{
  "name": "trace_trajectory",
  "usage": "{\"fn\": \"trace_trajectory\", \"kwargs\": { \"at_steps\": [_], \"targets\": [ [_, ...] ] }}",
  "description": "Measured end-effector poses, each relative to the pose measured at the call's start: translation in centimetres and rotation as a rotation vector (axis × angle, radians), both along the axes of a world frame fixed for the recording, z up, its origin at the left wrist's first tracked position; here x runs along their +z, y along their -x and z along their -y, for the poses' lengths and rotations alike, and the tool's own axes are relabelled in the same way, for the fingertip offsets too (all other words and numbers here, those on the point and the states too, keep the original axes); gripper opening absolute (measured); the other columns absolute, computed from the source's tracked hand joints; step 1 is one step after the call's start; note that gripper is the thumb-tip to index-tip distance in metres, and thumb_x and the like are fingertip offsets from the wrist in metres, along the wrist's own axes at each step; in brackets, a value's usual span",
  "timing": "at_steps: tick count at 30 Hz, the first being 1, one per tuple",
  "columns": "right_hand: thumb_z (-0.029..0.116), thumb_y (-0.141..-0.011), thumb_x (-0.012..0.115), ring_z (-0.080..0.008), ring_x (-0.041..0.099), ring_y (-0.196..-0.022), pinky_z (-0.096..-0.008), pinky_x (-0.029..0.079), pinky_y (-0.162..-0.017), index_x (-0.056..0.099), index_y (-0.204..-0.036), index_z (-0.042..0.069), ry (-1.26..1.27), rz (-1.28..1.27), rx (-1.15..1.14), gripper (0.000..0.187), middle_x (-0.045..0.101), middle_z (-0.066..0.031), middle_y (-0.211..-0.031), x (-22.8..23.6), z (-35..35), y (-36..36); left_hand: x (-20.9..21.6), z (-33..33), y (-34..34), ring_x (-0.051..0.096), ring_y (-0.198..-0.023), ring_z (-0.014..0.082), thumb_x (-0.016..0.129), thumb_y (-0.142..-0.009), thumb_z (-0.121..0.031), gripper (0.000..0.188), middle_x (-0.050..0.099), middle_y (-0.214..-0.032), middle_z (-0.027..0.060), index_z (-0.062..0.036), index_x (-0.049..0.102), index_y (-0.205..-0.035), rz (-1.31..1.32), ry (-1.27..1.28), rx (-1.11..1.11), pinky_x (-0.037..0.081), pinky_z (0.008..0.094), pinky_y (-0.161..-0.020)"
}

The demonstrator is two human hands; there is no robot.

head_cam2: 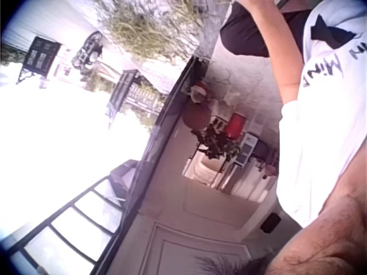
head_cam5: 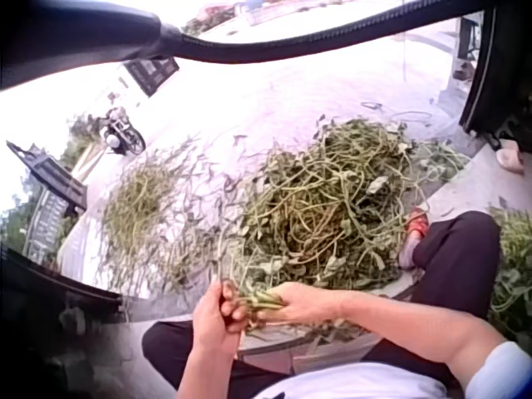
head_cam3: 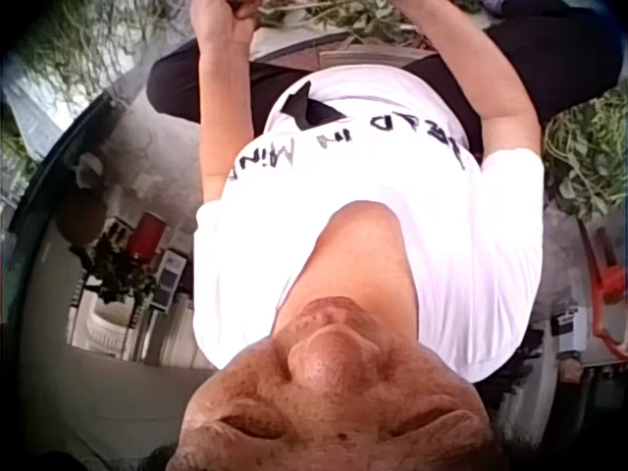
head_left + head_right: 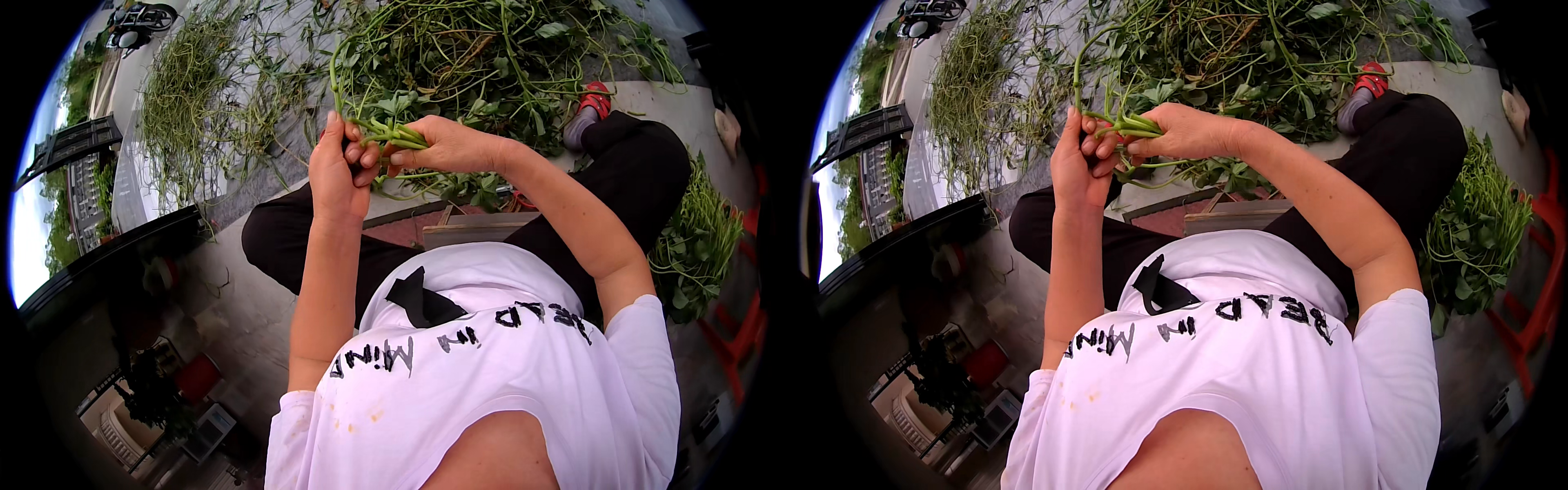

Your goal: The person sits on the ground and uses red-handled scissors to cut and trim green leafy vines. They repeatedly pick up vine sections, cut them into smaller pieces, and place the trimmed pieces into a pile on the floor.

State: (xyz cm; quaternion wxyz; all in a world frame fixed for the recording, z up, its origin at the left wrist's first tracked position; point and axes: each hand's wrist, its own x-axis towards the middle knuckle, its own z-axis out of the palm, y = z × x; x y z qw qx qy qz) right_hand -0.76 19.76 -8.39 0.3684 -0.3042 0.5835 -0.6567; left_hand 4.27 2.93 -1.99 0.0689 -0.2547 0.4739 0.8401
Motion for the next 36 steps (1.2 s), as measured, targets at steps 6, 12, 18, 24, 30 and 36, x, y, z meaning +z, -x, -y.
{"fn": "trace_trajectory", "kwargs": {
  "at_steps": [6, 12, 18, 24, 30, 36],
  "targets": [
    [0.023, -0.091, 0.061, -0.0074, 0.052, -0.057, -0.0234, 0.043, -0.056, 0.06, -0.084, 0.001, -0.09, -0.072, -0.119, 0.023, 0.058, -0.0002, -0.065, 3.2, -1.5, 1.4, -2.5, 0.0, 1.1, 0.06, -0.08, 0.0156, 0.038, -0.1, -0.041, 0.047, 0.065, -0.082, 0.0068, 0.001, 0.058, -0.108, -0.205, 0.542, 0.07, 0.048, 0.0267, -0.073],
    [0.011, -0.079, 0.065, -0.0294, 0.063, -0.074, -0.0382, 0.051, -0.062, 0.058, -0.098, 0.008, -0.684, -1.156, -0.688, 0.021, 0.063, -0.0114, -0.081, 1.5, -4.4, 4.6, -4.8, 1.7, -1.7, 0.055, -0.069, 0.0115, 0.039, -0.1, -0.039, 0.048, 0.057, -0.07, 0.0031, 0.0007, 0.058, -0.082, -0.181, 0.688, -0.603, 0.044, 0.0244, -0.066],
    [0.026, -0.083, 0.067, -0.033, 0.062, -0.096, -0.039, 0.049, -0.082, 0.059, -0.118, 0.009, -0.728, -0.374, -1.081, 0.039, 0.064, -0.0218, -0.101, 3.3, -10.9, 10.4, -2.8, -0.2, -3.7, 0.053, -0.064, 0.0121, 0.043, -0.099, -0.038, 0.042, 0.05, -0.064, 0.0017, -0.0041, 0.052, -0.075, -0.097, 0.274, -0.441, 0.044, 0.0263, -0.065],
    [0.027, -0.096, 0.054, -0.0106, 0.062, -0.086, -0.0263, 0.05, -0.08, 0.058, -0.097, 0.002, -0.16, -0.23, -0.427, 0.026, 0.065, -0.0031, -0.088, 0.2, -2.4, 3.2, -1.1, -0.3, 0.6, 0.055, -0.079, 0.0197, 0.046, -0.097, -0.037, 0.034, 0.051, -0.068, 0.0028, -0.0079, 0.051, -0.08, -0.062, -0.16, 0.054, 0.049, 0.0378, -0.083],
    [0.023, -0.095, 0.055, -0.0053, 0.042, -0.046, -0.0203, 0.037, -0.042, 0.05, -0.097, 0.005, -0.169, 0.277, -0.128, 0.019, 0.048, 0.0021, -0.062, 2.8, -0.1, -0.7, -1.3, -0.5, 2.0, 0.056, -0.089, 0.0228, 0.043, -0.097, -0.041, 0.037, 0.055, -0.08, 0.006, -0.0065, 0.052, -0.088, -0.148, -0.119, 0.136, 0.046, 0.0388, -0.086],
    [0.032, -0.086, 0.068, -0.0064, 0.044, -0.05, -0.0228, 0.039, -0.045, 0.05, -0.095, 0.006, -0.073, 0.2, -0.085, 0.032, 0.047, 0.0036, -0.063, 5.5, -2.3, 1.1, -3.5, -1.4, 1.3, 0.057, -0.099, 0.0194, 0.034, -0.099, -0.049, 0.056, 0.06, -0.107, 0.0107, 0.0016, 0.051, -0.115, -0.283, 0.397, -0.1, 0.043, 0.0308, -0.087]
  ]
}}
